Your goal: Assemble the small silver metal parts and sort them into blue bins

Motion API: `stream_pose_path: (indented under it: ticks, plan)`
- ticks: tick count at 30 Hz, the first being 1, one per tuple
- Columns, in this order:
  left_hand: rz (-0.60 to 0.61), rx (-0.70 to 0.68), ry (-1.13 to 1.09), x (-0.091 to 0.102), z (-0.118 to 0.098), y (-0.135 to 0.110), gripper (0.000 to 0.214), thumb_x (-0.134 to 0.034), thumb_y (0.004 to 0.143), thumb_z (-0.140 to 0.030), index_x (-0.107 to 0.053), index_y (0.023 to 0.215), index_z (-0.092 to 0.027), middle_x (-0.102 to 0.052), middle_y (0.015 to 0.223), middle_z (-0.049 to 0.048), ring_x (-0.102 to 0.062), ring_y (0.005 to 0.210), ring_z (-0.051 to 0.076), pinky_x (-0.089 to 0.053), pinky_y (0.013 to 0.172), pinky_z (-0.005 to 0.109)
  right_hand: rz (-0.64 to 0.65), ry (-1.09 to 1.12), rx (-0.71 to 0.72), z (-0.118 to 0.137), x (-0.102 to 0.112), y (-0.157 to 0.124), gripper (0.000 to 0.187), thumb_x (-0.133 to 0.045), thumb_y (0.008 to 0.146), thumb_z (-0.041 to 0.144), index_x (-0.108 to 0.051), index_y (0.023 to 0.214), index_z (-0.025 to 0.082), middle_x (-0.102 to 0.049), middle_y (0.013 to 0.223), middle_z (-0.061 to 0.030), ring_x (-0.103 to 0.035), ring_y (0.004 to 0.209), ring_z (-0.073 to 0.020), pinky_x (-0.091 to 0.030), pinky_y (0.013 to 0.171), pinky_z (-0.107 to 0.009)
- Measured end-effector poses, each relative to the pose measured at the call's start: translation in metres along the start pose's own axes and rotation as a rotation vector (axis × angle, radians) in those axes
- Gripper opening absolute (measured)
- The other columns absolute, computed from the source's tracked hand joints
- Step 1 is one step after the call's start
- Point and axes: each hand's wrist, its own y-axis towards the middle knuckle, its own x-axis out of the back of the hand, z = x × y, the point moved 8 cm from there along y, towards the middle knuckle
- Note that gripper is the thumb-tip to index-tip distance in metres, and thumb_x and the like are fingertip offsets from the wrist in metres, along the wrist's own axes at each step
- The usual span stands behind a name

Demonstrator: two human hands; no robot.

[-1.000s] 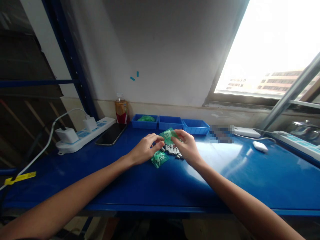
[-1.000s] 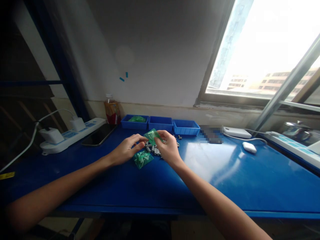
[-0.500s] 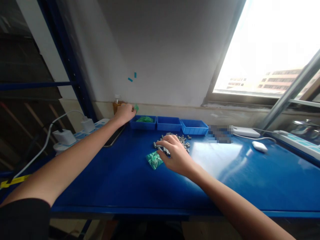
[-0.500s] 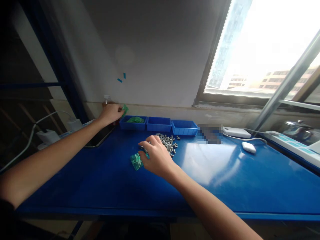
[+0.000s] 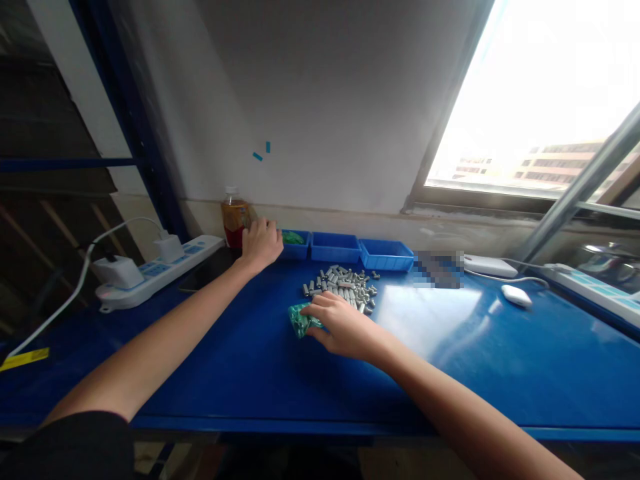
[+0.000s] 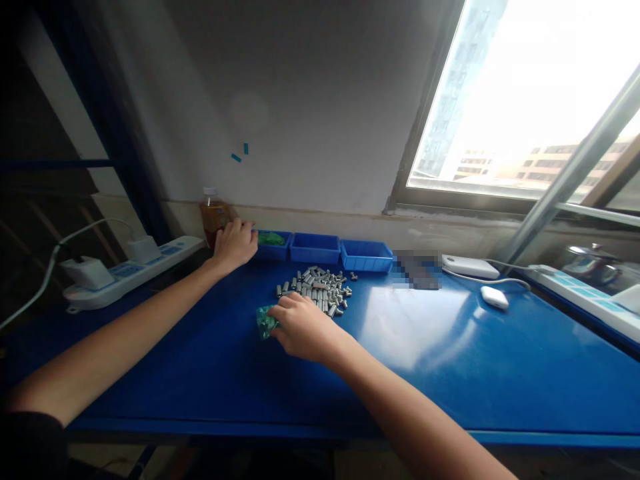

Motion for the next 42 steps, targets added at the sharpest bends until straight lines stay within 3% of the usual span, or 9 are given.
stream_pose_path:
  ticks: [3,8,11,19,25,30,35,39,42]
  plan:
    - [0.077,-0.134,-0.112,0.008,-0.015,-0.036,0.037,-0.035,0.092,-0.032,-0.055,0.118,-0.015,-0.058,0.117,0.0128,-0.054,0.107,0.028,-0.04,0.091,0.038,-0.046,0.02,-0.027,-0.004,-0.001,0.002,0.031,-0.059,0.085,0.029,-0.06,0.112,0.015,-0.06,0.095,-0.0096,-0.05,0.097,-0.0235,-0.045,0.086,-0.038]
    - [0.671,-0.264,-0.347,-0.003,-0.041,-0.101,0.036,-0.048,0.083,-0.052,-0.067,0.093,-0.023,-0.068,0.093,0.0029,-0.062,0.084,0.021,-0.044,0.071,0.027,-0.12,-0.009,-0.112,-0.017,-0.006,0.002,0.054,-0.065,0.079,0.035,-0.049,0.127,0.016,-0.053,0.113,-0.0136,-0.038,0.117,-0.0304,-0.039,0.097,-0.047]
    - [0.784,-0.247,-0.431,0.003,-0.055,-0.114,0.027,-0.059,0.076,-0.045,-0.065,0.086,-0.021,-0.067,0.082,0.0006,-0.06,0.073,0.018,-0.041,0.061,0.023,-0.127,-0.006,-0.164,-0.022,-0.01,0.001,0.06,-0.067,0.077,0.038,-0.046,0.128,0.015,-0.051,0.117,-0.0143,-0.031,0.124,-0.0335,-0.036,0.1,-0.051]
    - [0.104,-0.473,-0.596,0.063,-0.065,-0.1,0.009,-0.052,0.086,-0.024,-0.058,0.087,-0.018,-0.06,0.084,0.0028,-0.055,0.073,0.013,-0.043,0.066,0.023,-0.469,0.485,-0.548,-0.05,0.017,-0.011,0.063,-0.052,0.083,0.052,-0.038,0.134,0.017,-0.05,0.113,-0.0124,-0.053,0.101,-0.0233,-0.047,0.087,-0.04]
    - [0.137,-0.755,-0.524,0.056,-0.088,-0.126,0.015,-0.046,0.09,-0.02,-0.061,0.094,-0.02,-0.06,0.092,0.0054,-0.056,0.085,0.015,-0.044,0.074,0.025,-0.389,1.138,-0.678,-0.063,-0.004,-0.008,0.041,-0.058,0.08,0.04,-0.054,0.111,0.013,-0.058,0.071,-0.0014,-0.055,0.06,-0.0129,-0.046,0.058,-0.027]
    - [0.493,-0.483,-0.76,0.029,-0.088,-0.122,0.033,-0.055,0.084,-0.041,-0.06,0.108,-0.019,-0.062,0.098,0.0072,-0.058,0.088,0.02,-0.045,0.074,0.029,-0.664,0.878,-0.536,-0.07,0.015,-0.015,0.042,-0.059,0.077,0.026,-0.049,0.116,0.016,-0.058,0.077,-0.0003,-0.057,0.067,-0.0142,-0.046,0.061,-0.028]
    - [0.73,0.04,-1.165,0.003,-0.071,-0.122,0.056,-0.03,0.09,-0.057,-0.063,0.09,-0.012,-0.064,0.08,0.008,-0.058,0.068,0.017,-0.041,0.056,0.025,-0.648,0.39,-0.185,-0.037,0.04,-0.012,0.014,-0.052,0.079,0.013,-0.062,0.086,0.02,-0.061,0.085,-0.0034,-0.058,0.082,-0.017,-0.047,0.074,-0.031]
    - [0.693,0.106,-1.191,0.0,-0.062,-0.11,0.036,-0.052,0.082,-0.049,-0.06,0.085,-0.014,-0.062,0.074,0.0035,-0.057,0.063,0.014,-0.042,0.053,0.023,-0.552,0.144,-0.071,-0.015,0.035,-0.009,0.023,-0.054,0.078,0.012,-0.066,0.094,0.023,-0.054,0.105,-0.008,-0.05,0.102,-0.0229,-0.045,0.089,-0.04]
    - [0.413,0.069,-0.972,0.009,-0.037,-0.063,0.032,-0.059,0.079,-0.044,-0.062,0.091,-0.015,-0.064,0.075,0.0038,-0.058,0.064,0.015,-0.044,0.054,0.023,-0.522,0.075,-0.169,-0.018,0.029,-0.008,0.024,-0.059,0.078,0.02,-0.065,0.101,0.022,-0.047,0.116,-0.0113,-0.043,0.113,-0.027,-0.043,0.095,-0.044]
